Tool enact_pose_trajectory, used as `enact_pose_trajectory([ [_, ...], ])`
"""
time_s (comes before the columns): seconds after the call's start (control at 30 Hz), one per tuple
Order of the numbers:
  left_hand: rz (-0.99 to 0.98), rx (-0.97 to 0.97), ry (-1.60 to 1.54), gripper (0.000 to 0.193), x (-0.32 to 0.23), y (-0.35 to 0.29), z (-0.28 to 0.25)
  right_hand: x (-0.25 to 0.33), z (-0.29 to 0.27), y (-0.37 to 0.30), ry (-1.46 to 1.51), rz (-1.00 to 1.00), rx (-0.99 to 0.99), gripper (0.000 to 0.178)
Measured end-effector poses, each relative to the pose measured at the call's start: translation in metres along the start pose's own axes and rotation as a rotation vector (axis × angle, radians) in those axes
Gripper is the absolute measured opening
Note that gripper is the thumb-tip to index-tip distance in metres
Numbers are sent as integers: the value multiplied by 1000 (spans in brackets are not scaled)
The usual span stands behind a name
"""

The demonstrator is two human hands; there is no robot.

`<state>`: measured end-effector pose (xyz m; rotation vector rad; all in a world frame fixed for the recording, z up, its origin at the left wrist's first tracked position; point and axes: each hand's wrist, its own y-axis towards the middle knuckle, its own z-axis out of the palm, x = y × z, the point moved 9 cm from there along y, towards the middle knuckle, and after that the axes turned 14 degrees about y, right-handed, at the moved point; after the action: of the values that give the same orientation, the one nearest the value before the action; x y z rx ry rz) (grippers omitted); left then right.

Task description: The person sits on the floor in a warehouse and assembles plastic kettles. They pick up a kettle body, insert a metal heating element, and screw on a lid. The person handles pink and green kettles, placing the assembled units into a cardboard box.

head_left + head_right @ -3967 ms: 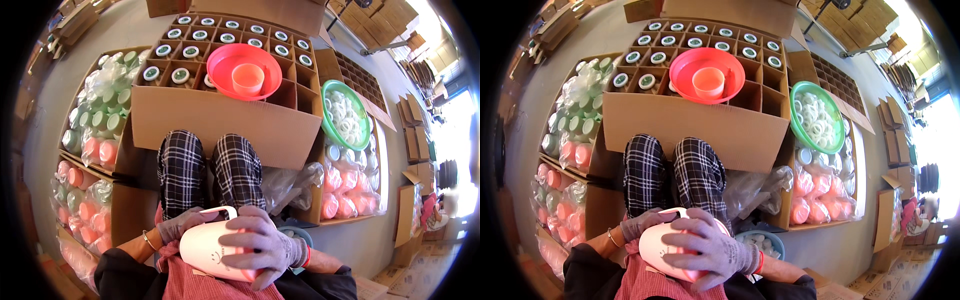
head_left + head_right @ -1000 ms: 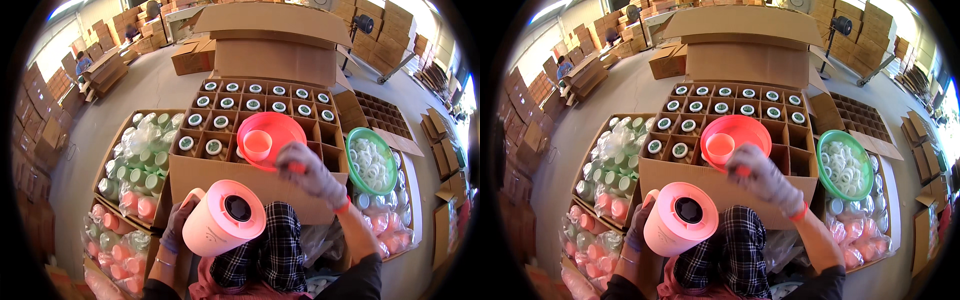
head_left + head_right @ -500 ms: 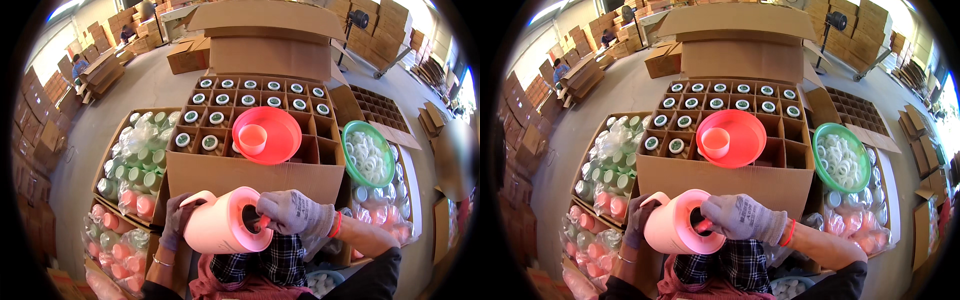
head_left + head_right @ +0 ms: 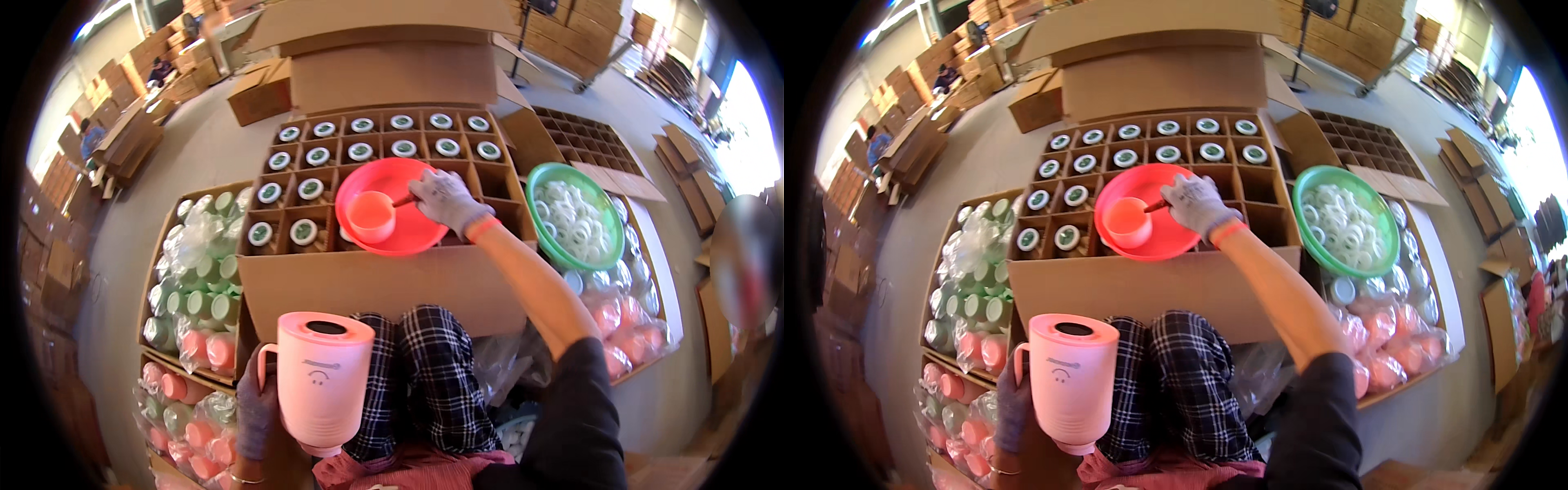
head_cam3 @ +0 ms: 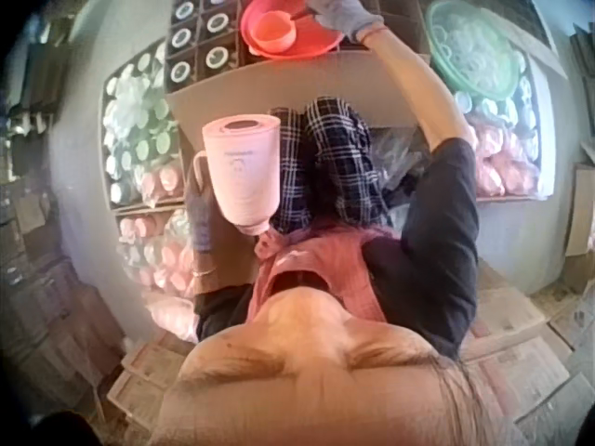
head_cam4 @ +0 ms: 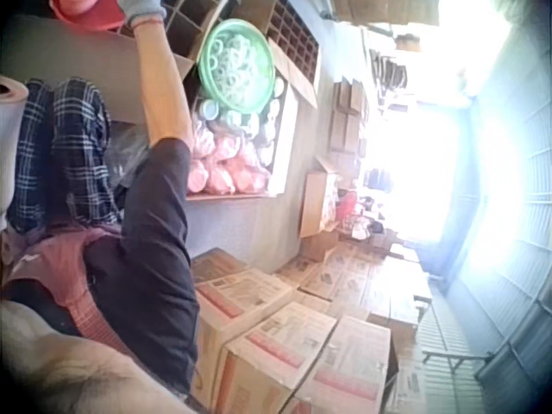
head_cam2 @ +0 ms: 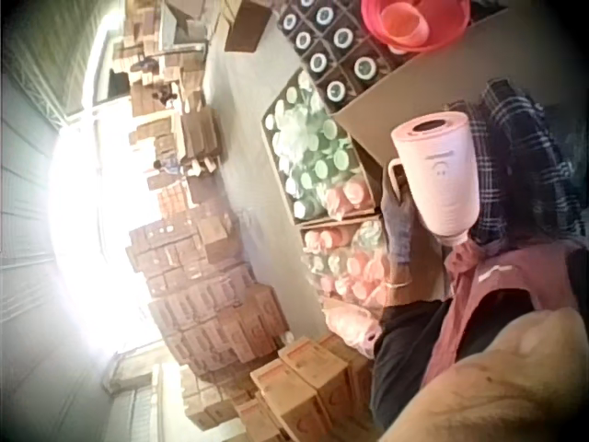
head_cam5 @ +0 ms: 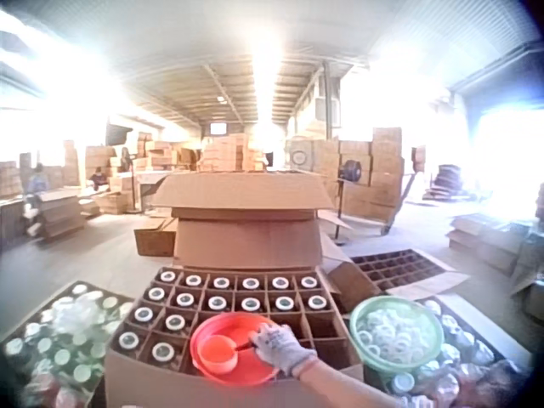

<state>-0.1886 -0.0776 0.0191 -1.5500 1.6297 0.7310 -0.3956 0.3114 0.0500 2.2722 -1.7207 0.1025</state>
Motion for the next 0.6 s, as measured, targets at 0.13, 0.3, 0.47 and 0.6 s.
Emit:
enact_pose_trajectory([
  [0.13,-374,233,-98,44,62,-22,-8,-9,23,-12,-108,-72,85,26],
  [0.3,-24,323,212,47,139,-59,-11,9,-81,-207,299,-200,-265,23],
  [0.47,-229,61,337,49,186,-110,-27,-37,36,-506,342,716,281,25],
  [0.6,-170,41,450,48,143,-105,-15,-18,174,-718,421,1329,788,60],
])
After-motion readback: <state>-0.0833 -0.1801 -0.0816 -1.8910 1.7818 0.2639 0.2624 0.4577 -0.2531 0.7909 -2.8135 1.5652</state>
